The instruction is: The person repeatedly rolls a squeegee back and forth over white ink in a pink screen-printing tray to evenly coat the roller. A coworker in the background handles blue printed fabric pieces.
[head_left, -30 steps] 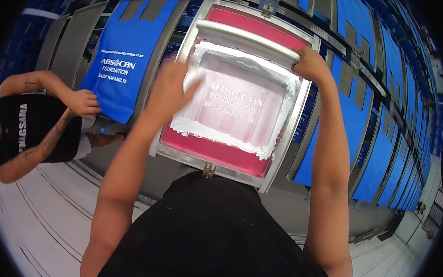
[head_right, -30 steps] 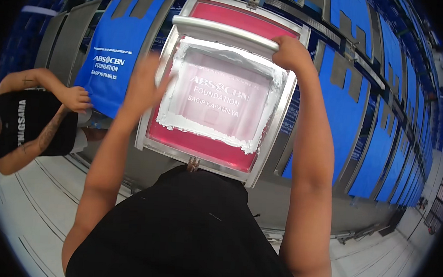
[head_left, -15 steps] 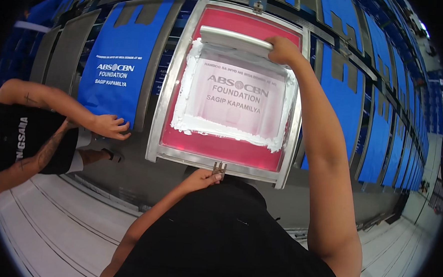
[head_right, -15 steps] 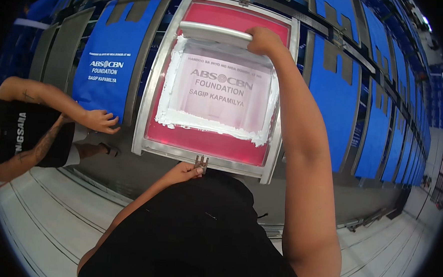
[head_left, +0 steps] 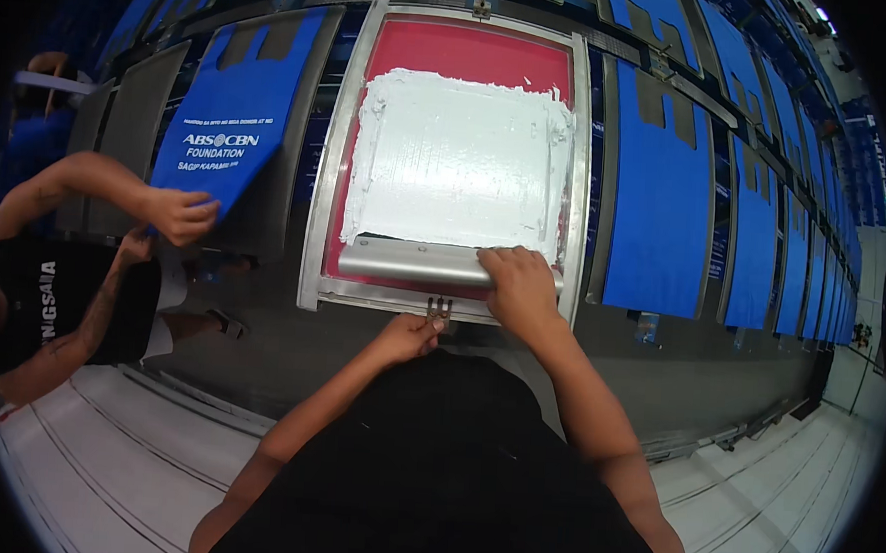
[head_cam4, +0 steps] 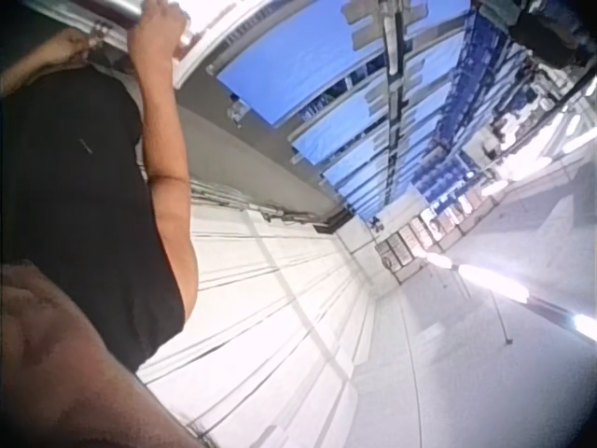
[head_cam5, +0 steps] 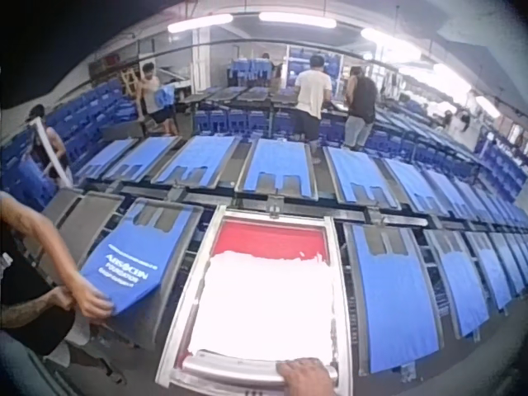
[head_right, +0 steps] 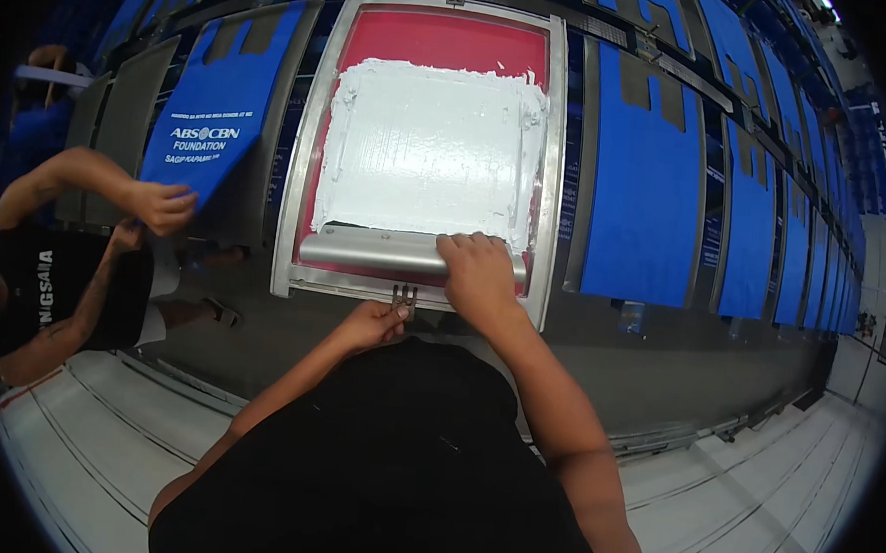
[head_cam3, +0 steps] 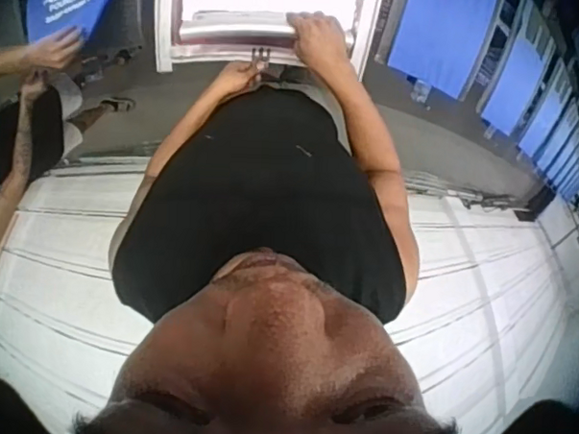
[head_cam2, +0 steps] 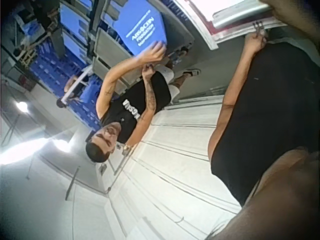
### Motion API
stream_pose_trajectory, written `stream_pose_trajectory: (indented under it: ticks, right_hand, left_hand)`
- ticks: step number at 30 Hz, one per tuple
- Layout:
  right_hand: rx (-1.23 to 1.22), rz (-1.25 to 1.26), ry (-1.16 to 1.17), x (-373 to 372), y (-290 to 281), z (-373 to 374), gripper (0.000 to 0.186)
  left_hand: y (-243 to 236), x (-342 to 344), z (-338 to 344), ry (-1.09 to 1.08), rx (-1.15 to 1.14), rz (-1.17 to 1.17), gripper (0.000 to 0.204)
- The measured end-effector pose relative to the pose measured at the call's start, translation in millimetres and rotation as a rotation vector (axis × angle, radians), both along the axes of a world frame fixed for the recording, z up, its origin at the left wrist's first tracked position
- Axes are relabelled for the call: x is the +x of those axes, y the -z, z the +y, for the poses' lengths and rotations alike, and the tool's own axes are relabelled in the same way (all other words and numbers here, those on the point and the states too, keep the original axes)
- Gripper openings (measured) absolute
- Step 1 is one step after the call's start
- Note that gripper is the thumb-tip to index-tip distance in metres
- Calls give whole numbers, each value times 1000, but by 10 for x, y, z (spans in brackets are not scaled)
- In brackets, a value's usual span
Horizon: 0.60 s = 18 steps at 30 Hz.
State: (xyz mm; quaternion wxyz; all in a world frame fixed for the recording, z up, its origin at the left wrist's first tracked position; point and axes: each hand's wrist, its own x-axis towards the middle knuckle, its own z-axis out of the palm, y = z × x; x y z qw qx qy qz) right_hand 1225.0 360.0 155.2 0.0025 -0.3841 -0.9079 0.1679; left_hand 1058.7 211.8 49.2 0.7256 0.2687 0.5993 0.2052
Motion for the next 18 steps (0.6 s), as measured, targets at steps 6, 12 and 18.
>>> stream_pose_trajectory:
  ticks: [6,12,18]
  right_hand:
    - [7,-34,89,392,-124,637,38]
    - [-548,382,401,855,632,1148,58]
    - [-752,516,569,608,883,1413,46]
  left_hand:
    - [247,-70,-138,83,-17,233,52]
    - [-285,-750,186,-269,500,818,32]
    - [151,-1775,720,-428,319,992,52]
